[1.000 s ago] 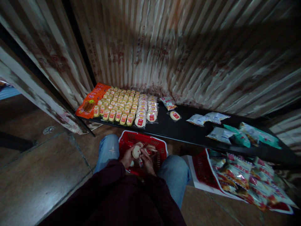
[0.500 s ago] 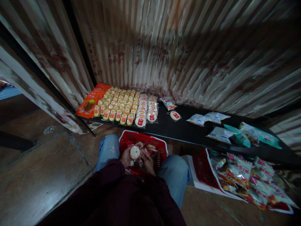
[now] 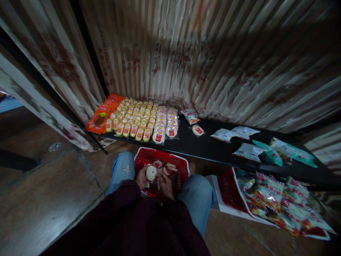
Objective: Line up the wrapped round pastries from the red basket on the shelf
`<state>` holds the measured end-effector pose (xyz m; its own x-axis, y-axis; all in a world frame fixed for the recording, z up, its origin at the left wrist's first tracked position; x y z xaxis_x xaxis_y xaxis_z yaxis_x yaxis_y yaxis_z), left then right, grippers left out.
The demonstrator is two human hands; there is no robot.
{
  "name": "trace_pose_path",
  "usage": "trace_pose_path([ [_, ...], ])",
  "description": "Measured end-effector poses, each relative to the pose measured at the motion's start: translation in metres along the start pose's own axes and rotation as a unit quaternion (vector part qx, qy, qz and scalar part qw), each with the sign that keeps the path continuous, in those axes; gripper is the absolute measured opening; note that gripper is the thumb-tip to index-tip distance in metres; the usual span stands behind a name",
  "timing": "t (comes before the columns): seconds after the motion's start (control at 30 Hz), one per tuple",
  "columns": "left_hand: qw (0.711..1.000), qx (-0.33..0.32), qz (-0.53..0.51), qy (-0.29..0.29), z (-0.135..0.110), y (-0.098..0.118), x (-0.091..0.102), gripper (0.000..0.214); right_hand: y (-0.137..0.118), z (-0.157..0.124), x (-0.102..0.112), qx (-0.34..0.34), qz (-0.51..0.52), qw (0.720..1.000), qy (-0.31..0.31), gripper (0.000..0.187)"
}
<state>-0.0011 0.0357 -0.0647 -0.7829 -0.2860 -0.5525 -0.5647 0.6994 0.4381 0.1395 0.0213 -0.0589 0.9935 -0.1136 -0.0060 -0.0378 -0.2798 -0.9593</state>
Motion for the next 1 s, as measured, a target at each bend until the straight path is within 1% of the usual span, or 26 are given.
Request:
trace_pose_path([
  [0.1, 1.000, 0.014, 0.005, 0.013, -0.003, -0.002, 0.002, 0.031, 0.004, 0.000, -0.002, 0.010, -0.036, 0.999, -0.021, 0.047],
  [0.2, 0.999, 0.024, 0.019, 0.028, -0.004, -0.004, 0.006, 0.034, 0.002, -0.002, -0.004, 0.013, -0.060, 0.998, -0.026, 0.048],
  [0.3, 0.999, 0.016, 0.027, 0.020, -0.006, -0.004, 0.006, 0.035, -0.003, -0.005, -0.007, 0.016, -0.072, 0.997, -0.036, 0.047],
  [0.37, 0.999, 0.008, 0.033, -0.001, -0.006, -0.003, 0.002, 0.034, -0.008, -0.006, -0.009, 0.031, -0.090, 0.995, -0.043, 0.046],
  [0.43, 0.998, -0.001, 0.037, -0.041, -0.006, -0.002, -0.006, 0.035, -0.014, -0.006, -0.012, 0.054, -0.118, 0.990, -0.053, 0.047],
  [0.5, 0.996, -0.010, 0.041, -0.075, -0.006, -0.002, -0.014, 0.035, -0.020, -0.007, -0.013, 0.073, -0.144, 0.986, -0.051, 0.049],
  [0.53, 0.996, -0.015, 0.046, -0.079, -0.006, -0.002, -0.017, 0.034, -0.022, -0.008, -0.013, 0.077, -0.154, 0.984, -0.045, 0.048],
  [0.57, 0.996, -0.017, 0.053, -0.075, -0.006, -0.003, -0.018, 0.033, -0.024, -0.008, -0.012, 0.079, -0.163, 0.983, -0.035, 0.047],
  [0.67, 0.996, -0.016, 0.075, -0.037, -0.007, -0.005, -0.016, 0.027, -0.027, -0.010, -0.009, 0.070, -0.183, 0.981, -0.015, 0.045],
  [0.77, 0.995, -0.025, 0.095, -0.022, -0.008, -0.005, -0.014, 0.027, -0.026, -0.012, -0.003, 0.045, -0.194, 0.980, -0.001, 0.048],
  [0.83, 0.990, -0.050, 0.128, -0.027, -0.007, -0.002, -0.015, 0.030, -0.022, -0.011, 0.002, 0.025, -0.184, 0.983, 0.014, 0.051],
  [0.9, 0.981, -0.094, 0.170, -0.021, -0.007, 0.003, -0.015, 0.030, -0.018, -0.009, 0.008, 0.018, -0.148, 0.988, 0.034, 0.055],
  [1.0, 0.965, -0.158, 0.211, 0.017, -0.006, 0.011, -0.015, 0.024, -0.013, -0.005, 0.016, 0.021, -0.091, 0.993, 0.068, 0.062],
])
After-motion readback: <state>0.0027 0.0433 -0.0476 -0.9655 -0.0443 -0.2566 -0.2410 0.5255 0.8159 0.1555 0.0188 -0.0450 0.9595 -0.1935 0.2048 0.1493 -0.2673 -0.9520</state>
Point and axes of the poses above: each hand's wrist, its own z-axis towards the middle knuckle, its own x-axis out of the back of the hand, y = z × x, the point moved 7 cm from there along z, towards the middle knuckle, and after that the axes turned 7 degrees about -y, right-handed, at the moved point
